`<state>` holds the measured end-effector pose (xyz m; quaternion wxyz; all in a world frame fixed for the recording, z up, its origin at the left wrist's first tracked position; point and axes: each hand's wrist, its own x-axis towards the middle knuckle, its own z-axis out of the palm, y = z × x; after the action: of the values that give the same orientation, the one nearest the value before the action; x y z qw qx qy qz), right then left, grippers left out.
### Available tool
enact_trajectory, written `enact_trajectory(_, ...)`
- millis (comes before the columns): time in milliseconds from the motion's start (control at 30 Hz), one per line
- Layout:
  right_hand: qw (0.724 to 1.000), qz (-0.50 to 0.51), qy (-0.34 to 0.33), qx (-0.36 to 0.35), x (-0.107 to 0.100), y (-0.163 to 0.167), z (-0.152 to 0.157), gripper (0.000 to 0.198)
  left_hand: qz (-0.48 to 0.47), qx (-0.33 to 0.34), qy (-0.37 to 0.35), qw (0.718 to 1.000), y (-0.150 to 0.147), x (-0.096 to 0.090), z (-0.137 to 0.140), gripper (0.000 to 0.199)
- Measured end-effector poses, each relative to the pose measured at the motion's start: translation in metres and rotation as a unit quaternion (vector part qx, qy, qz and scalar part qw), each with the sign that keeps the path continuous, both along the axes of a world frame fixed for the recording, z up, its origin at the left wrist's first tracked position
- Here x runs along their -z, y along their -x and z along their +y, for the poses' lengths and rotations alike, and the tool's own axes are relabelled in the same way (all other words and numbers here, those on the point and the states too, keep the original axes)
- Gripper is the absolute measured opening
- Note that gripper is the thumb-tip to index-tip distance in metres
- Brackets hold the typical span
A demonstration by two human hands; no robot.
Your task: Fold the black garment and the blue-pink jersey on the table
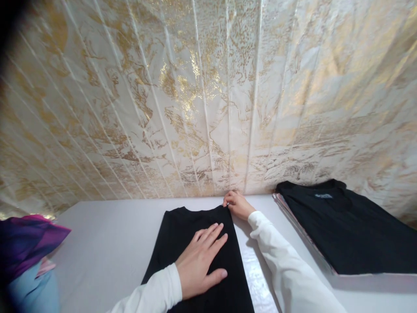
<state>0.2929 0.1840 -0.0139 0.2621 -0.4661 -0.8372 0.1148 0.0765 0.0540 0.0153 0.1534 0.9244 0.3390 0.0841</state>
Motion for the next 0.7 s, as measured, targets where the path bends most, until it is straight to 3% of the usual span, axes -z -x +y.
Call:
enact_trajectory(333, 0.995, -0.080, -0.060, 0.029, -0.003, 0.008, -0.003, 0.033, -0.006, -0.027, 0.008, 1.000, 0.000, 0.006, 0.008, 0.085)
enact_trajectory(500, 0.995, -0.077, -0.059, 0.011, -0.008, 0.010, -0.009, 0.037, 0.005, -0.066, -0.002, 0.998, 0.003, 0.007, 0.012, 0.072)
enact_trajectory(700, 0.997, -0.066, -0.035, -0.024, -0.013, 0.016, -0.013, 0.034, 0.007, -0.042, -0.008, 0.999, -0.001, 0.002, 0.009, 0.067)
